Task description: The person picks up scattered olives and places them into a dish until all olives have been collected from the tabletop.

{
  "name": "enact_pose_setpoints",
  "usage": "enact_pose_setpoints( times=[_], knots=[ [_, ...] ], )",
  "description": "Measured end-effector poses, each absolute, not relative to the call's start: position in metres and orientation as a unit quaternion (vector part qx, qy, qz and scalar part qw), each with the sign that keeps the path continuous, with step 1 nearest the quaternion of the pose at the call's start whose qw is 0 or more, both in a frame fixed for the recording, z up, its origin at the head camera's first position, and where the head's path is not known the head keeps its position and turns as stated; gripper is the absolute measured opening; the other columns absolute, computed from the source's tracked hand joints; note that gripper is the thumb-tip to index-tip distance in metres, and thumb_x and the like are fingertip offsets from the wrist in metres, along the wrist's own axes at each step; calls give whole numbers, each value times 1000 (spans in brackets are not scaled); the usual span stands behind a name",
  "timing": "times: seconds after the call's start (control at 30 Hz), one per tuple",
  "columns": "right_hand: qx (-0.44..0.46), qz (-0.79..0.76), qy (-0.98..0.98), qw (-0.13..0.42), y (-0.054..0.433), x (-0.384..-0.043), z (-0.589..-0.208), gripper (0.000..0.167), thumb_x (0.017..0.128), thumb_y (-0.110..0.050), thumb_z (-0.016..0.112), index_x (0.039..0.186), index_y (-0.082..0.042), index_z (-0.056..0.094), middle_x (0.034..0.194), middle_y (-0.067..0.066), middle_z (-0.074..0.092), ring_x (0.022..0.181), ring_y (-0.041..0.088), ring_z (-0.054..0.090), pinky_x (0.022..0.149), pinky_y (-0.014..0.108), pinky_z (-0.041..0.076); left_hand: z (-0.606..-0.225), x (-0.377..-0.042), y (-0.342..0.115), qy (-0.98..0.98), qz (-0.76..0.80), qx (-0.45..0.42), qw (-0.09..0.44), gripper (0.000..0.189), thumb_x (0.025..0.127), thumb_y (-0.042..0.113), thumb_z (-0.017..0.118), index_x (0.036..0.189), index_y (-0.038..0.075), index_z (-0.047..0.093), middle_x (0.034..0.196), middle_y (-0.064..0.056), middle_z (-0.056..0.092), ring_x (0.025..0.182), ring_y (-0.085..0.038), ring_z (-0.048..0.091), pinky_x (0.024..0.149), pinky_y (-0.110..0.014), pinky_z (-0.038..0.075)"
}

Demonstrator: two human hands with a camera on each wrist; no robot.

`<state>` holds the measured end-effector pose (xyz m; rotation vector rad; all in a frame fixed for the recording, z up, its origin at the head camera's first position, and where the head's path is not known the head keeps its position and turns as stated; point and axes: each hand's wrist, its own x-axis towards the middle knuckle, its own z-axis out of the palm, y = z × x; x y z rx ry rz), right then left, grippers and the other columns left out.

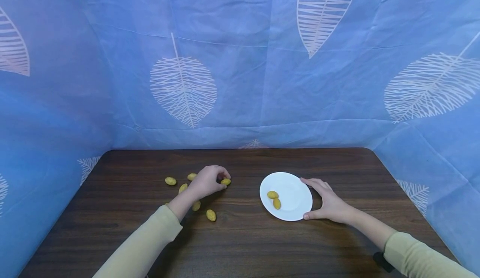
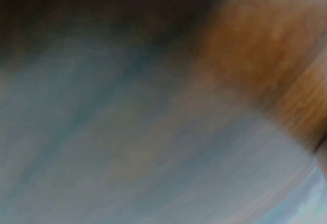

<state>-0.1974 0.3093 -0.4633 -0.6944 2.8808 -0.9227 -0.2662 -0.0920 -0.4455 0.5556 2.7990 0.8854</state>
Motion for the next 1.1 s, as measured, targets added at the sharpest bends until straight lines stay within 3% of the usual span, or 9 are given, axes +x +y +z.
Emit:
enact_pose_setpoints(
  times=[1.1],
  knots=[
    [-225, -296, 928, 16, 309, -198, -463, 107, 70, -31, 100, 155, 2, 44, 148, 28, 49, 135, 52, 41, 102, 74, 46, -425, -274, -29, 907, 308, 282, 49, 19, 93, 9, 83, 112, 10, 79, 113, -6, 77, 105, -22, 72, 93, -39, 61]
  ],
)
